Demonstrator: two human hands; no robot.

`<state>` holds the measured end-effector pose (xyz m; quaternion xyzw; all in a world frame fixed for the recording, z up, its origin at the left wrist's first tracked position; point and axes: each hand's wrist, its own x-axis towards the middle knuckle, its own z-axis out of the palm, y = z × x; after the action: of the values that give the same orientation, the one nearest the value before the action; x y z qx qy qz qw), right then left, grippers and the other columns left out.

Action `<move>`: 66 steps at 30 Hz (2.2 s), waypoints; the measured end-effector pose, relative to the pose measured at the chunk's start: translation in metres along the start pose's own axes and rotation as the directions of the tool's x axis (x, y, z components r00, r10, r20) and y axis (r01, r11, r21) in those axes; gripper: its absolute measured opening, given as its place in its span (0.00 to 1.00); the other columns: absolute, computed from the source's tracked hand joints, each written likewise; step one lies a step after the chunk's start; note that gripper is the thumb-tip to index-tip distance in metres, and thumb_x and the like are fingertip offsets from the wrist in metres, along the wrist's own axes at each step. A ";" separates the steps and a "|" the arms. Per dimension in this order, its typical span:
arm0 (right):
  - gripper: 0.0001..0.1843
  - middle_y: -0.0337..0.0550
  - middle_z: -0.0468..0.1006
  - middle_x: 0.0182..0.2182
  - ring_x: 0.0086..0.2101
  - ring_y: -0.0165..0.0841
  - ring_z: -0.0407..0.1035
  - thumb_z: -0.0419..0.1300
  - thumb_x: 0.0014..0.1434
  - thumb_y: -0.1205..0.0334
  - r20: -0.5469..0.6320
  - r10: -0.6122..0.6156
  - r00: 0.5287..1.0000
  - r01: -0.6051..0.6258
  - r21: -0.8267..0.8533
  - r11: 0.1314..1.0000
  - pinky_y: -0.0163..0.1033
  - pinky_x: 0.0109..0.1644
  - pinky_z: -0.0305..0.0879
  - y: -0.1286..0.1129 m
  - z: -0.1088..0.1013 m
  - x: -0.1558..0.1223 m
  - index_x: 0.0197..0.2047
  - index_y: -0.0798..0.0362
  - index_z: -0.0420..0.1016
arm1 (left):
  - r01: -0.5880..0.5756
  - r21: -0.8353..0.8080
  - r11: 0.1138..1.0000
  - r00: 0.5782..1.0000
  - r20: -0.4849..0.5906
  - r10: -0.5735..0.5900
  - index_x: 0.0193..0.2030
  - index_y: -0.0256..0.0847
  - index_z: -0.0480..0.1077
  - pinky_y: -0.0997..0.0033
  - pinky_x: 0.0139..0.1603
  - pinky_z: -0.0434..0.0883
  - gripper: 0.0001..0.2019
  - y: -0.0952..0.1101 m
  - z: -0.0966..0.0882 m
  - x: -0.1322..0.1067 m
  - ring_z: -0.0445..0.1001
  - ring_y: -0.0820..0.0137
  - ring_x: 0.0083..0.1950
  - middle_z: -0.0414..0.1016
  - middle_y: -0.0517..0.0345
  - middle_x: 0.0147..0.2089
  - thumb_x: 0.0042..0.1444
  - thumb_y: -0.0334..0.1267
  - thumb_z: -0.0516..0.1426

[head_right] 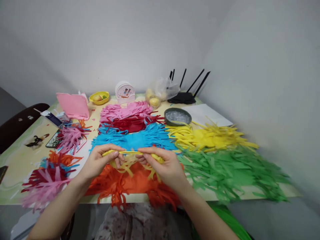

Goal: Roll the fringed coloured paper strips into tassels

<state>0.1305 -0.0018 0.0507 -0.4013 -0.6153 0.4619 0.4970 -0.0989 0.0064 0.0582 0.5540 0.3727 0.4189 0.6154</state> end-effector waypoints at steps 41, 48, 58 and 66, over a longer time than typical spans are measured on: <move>0.17 0.41 0.80 0.23 0.25 0.30 0.74 0.63 0.58 0.47 0.534 0.220 0.816 -0.282 0.036 0.959 0.34 0.33 0.71 -0.004 0.013 0.022 0.32 0.55 0.78 | -0.649 0.760 0.008 0.657 0.555 0.511 0.46 0.49 0.74 0.46 0.65 0.57 0.11 0.003 -0.018 0.000 0.77 0.66 0.49 0.82 0.57 0.45 0.63 0.32 0.54; 0.13 0.42 0.82 0.28 0.31 0.33 0.76 0.63 0.59 0.52 0.310 -0.009 0.951 -0.030 0.122 0.992 0.37 0.39 0.71 -0.005 0.034 0.023 0.38 0.53 0.80 | -0.532 0.771 0.349 0.650 0.108 0.752 0.42 0.44 0.76 0.55 0.59 0.64 0.09 -0.018 -0.003 0.013 0.79 0.67 0.43 0.83 0.56 0.38 0.60 0.30 0.56; 0.07 0.42 0.80 0.40 0.37 0.32 0.77 0.60 0.61 0.61 0.076 -0.198 0.977 0.201 -0.032 0.979 0.37 0.44 0.70 0.002 0.035 0.062 0.43 0.51 0.73 | -0.298 0.206 0.932 0.915 -0.217 0.341 0.46 0.41 0.79 0.61 0.56 0.72 0.12 -0.009 0.009 0.051 0.74 0.57 0.59 0.76 0.47 0.58 0.58 0.42 0.59; 0.13 0.46 0.80 0.47 0.47 0.36 0.74 0.53 0.67 0.58 -0.015 -0.198 0.980 0.126 -0.722 0.680 0.39 0.54 0.66 0.030 -0.036 0.126 0.48 0.52 0.75 | -0.359 0.246 0.900 0.750 -0.499 0.435 0.39 0.38 0.80 0.64 0.54 0.72 0.11 -0.005 -0.005 0.079 0.78 0.62 0.50 0.82 0.49 0.45 0.55 0.43 0.63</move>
<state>0.1432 0.1321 0.0549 -0.5280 -0.7560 0.1203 0.3676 -0.0733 0.0813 0.0529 0.5190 0.4320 0.6533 0.3423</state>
